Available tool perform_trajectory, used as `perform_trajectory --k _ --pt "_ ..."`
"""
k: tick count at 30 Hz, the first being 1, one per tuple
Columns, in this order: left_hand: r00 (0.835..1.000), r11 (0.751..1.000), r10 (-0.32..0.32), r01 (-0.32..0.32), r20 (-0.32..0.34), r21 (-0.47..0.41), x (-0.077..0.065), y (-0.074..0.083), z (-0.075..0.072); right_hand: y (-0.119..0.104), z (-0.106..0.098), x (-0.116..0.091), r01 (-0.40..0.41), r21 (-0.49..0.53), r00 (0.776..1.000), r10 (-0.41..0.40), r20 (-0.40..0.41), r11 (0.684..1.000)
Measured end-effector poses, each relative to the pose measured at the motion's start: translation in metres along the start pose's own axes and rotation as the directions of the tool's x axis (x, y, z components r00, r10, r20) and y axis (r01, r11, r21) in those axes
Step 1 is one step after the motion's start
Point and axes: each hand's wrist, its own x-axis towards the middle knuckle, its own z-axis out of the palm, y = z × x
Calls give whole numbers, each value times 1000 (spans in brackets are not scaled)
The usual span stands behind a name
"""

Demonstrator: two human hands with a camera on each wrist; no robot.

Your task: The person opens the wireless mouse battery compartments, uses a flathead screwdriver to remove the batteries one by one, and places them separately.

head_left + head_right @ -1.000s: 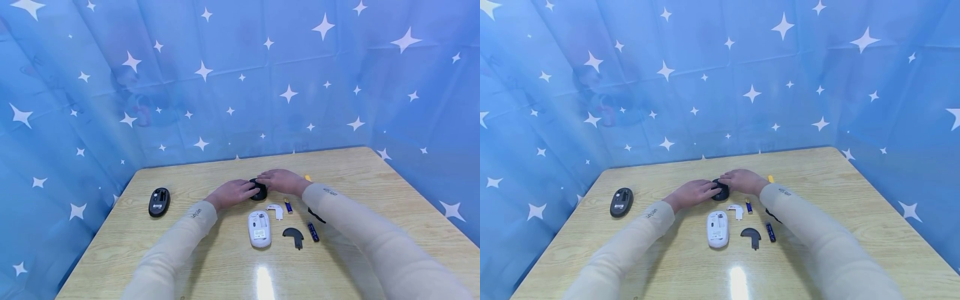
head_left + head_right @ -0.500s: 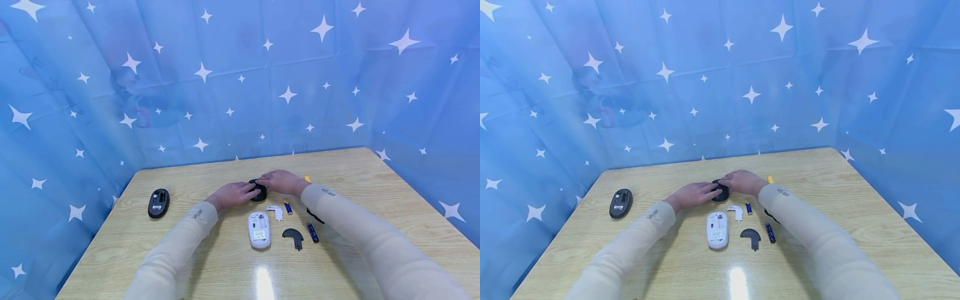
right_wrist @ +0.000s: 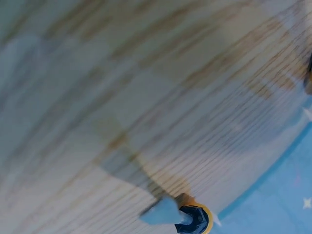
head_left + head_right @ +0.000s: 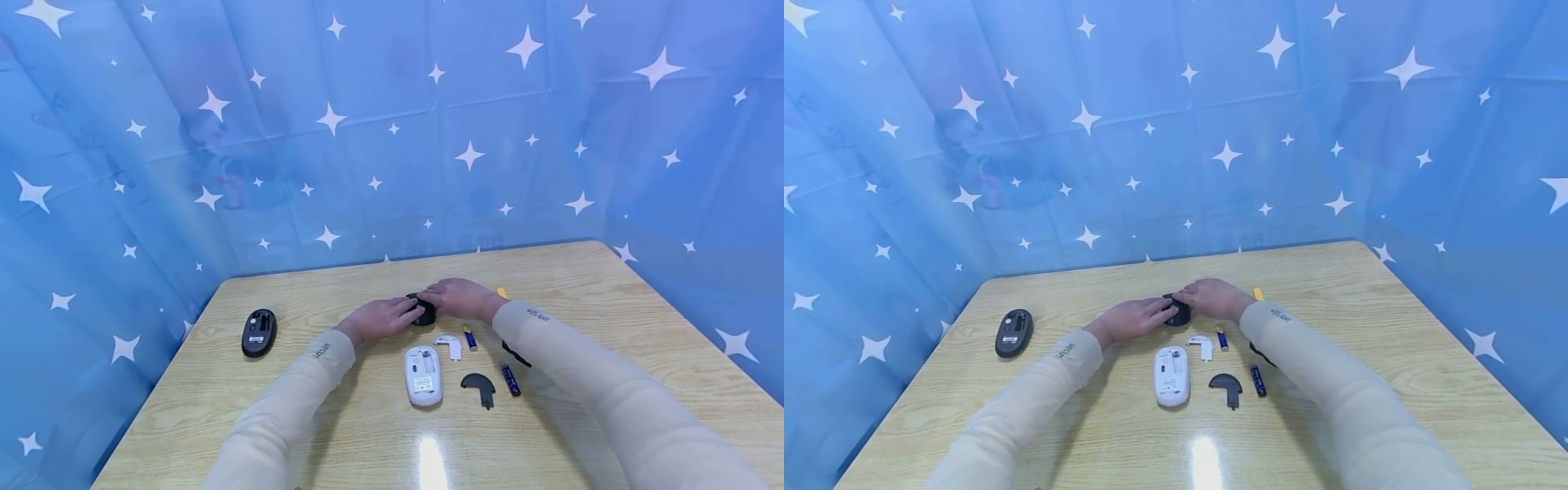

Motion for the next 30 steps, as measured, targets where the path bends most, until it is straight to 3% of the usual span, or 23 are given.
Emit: perform_trajectory --k 13,20,27,30 --pt "996 1000 2 -1 -89 10 -5 -2 0 0 -1 -1 27 -75 999 -31 -43 997" --pt "990 999 30 -28 -139 19 -5 -4 -8 -2 -8 -7 17 -58 998 -20 -51 998" --pt "991 999 5 -10 -135 -38 -9 -2 -19 -9 -21 -15 8 -22 998 -9 -57 1000" --pt "982 998 0 -12 -189 -65 -11 -1 -25 -11 -28 -18 21 -10 996 -22 -82 1000"
